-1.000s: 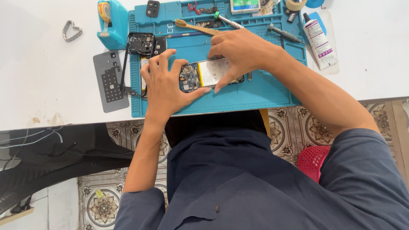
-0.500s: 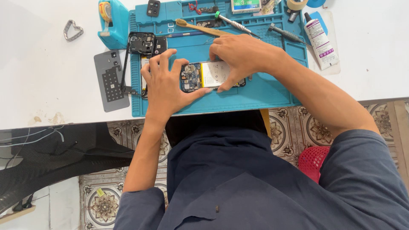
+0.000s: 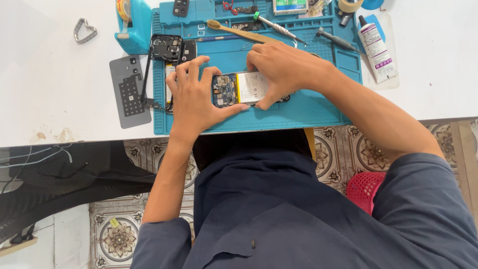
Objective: The person uses tweezers to lift a small ribbon cable and then places a new battery into the smartphone chassis, pressing it down and adjusting the internal components. The person handles the phone and battery throughout the clip.
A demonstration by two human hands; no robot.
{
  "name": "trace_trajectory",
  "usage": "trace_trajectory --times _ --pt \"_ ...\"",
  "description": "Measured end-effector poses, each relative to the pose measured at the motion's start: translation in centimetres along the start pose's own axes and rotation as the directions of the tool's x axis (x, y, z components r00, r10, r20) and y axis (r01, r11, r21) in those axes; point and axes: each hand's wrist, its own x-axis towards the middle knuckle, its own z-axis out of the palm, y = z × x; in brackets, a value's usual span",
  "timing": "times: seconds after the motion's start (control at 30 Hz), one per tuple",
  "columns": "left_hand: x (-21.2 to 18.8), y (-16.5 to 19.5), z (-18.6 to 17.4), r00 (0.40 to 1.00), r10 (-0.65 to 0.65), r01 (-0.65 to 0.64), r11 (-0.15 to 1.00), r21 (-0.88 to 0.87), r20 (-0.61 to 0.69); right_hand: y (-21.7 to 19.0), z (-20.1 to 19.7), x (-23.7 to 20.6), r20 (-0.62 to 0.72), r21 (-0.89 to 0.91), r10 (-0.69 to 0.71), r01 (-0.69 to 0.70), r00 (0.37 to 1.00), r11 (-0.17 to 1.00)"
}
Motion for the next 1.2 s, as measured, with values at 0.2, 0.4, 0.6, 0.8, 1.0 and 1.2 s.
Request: trace_trajectory --times 0.2,0.4,0.6,0.8,1.0,1.2 --pt "0.0 -0.1 0.1 1.0 -0.001 0.001 1.0 -0.019 -0.001 -0.3 -0.4 -0.1 0.045 0.05 0.062 -0.064 0.997 0.997" --pt "-0.1 0.0 0.1 1.0 -0.006 0.005 1.0 -0.026 -0.025 -0.5 -0.1 0.3 0.035 -0.058 -0.015 0.017 0.999 0.998" --pt "0.0 -0.2 -0.4 0.983 -0.029 0.007 0.992 -0.122 -0.18 0.1 0.2 0.1 -0.031 -0.026 0.053 -0.054 0.998 0.998" --pt "-0.5 2.4 1.8 0.895 -0.412 0.075 0.52 -0.851 -0.172 0.9 0.6 0.5 -0.345 0.211 0.064 0.011 0.936 0.977" --pt "1.1 5.0 6.9 0.859 -0.495 0.184 0.065 -0.981 0.128 0.7 1.6 0.6 -0.501 0.376 -0.097 0.317 0.86 0.871" --pt "-0.1 4.3 7.6 0.858 -0.514 -0.004 0.027 -1.0 -0.017 1.1 2.5 0.9 -0.302 0.596 0.082 0.121 0.95 0.794"
